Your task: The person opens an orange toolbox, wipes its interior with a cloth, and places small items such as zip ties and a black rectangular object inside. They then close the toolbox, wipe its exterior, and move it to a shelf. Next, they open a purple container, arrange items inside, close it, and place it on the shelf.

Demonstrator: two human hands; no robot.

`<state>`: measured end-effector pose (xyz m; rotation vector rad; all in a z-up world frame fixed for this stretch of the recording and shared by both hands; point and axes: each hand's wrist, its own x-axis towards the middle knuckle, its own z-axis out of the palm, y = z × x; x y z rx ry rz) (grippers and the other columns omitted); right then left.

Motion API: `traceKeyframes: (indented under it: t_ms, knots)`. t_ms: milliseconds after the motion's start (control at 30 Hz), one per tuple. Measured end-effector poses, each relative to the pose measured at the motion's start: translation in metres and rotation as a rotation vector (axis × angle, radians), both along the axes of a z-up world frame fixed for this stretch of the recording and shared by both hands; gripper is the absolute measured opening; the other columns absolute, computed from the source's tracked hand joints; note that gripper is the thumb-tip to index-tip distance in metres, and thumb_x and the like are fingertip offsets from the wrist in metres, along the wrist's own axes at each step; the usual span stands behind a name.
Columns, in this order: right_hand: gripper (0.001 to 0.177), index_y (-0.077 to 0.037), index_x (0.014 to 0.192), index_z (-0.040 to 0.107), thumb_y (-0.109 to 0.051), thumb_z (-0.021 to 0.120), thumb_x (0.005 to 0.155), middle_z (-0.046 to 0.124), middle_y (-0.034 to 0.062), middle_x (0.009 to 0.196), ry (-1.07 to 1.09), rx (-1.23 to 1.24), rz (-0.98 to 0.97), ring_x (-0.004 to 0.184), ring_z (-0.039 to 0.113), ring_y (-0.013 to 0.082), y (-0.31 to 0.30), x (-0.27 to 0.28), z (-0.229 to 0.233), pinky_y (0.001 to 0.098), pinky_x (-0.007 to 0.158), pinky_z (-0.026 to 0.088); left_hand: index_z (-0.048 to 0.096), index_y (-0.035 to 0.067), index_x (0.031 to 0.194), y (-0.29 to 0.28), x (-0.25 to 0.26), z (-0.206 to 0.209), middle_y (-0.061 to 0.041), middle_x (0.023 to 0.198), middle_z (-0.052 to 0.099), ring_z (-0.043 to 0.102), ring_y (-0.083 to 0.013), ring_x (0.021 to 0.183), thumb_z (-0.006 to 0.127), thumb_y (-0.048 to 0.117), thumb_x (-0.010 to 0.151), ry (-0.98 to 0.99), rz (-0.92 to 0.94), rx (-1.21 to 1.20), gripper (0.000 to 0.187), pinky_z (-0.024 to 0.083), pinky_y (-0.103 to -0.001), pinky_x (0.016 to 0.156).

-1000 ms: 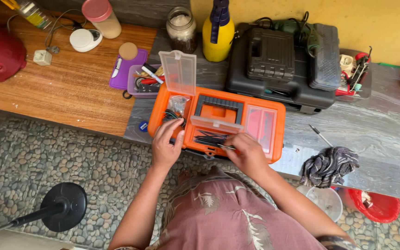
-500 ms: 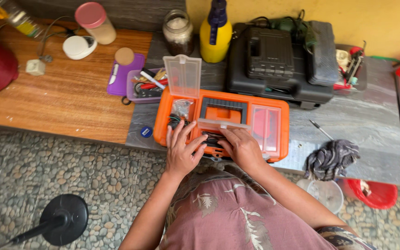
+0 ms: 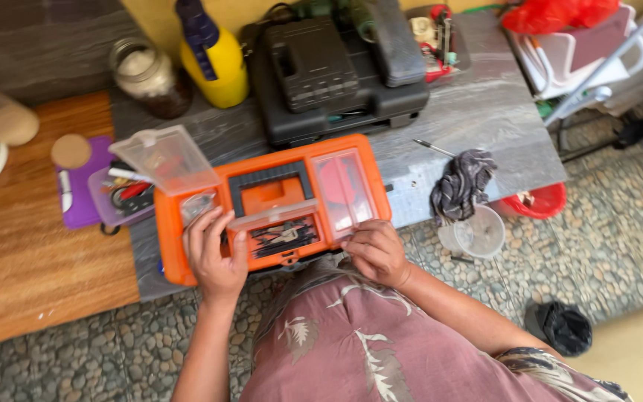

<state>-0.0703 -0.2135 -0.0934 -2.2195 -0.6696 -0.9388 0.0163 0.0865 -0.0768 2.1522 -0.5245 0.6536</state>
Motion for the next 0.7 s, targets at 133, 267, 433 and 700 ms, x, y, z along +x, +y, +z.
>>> traceKeyframes:
  t_ms: [133,267,433,700]
  knots:
    - [0.024,-0.008,0.1,0.07,0.001,0.078,0.079,0.06,0.0115,0.092,0.026,0.098,-0.375,0.092,0.062,0.0304,-0.051,-0.011,-0.065,0.0369,0.079,0.051,0.072,0.007,0.118,-0.004,0.0,0.004,-0.013,0.131,0.062,0.055,-0.0351,0.127,0.072,0.017,0.097,0.014,-0.028,0.043,0.023,0.044,-0.048,0.112]
    - [0.01,-0.008,0.109,0.072,-0.003,0.07,0.101,0.068,0.0107,0.103,0.23,0.424,-0.849,0.093,0.065,0.026,-0.123,0.005,-0.14,0.0366,0.076,0.053,0.072,0.008,0.119,-0.01,0.0,0.0,-0.012,0.132,0.062,0.054,-0.0355,0.13,0.068,0.025,0.101,0.004,0.004,0.045,0.025,0.043,-0.047,0.114]
    - [0.032,-0.01,0.114,0.072,-0.01,0.079,0.083,0.064,0.0169,0.104,0.663,0.242,-0.826,0.09,0.065,0.0345,-0.183,0.036,-0.205,0.0433,0.081,0.053,0.072,0.008,0.121,-0.009,-0.002,-0.002,-0.012,0.133,0.062,0.054,-0.0353,0.131,0.066,0.028,0.103,0.007,0.008,0.058,0.028,0.042,-0.047,0.115]
    - [0.021,-0.013,0.107,0.074,-0.005,0.069,0.087,0.065,0.0157,0.109,0.793,0.093,-0.736,0.101,0.067,0.0358,-0.176,0.074,-0.227,0.0429,0.092,0.055,0.07,0.009,0.126,-0.001,-0.013,-0.004,-0.01,0.135,0.06,0.052,-0.0341,0.134,0.065,0.029,0.105,0.022,0.062,0.057,0.03,0.042,-0.048,0.117]
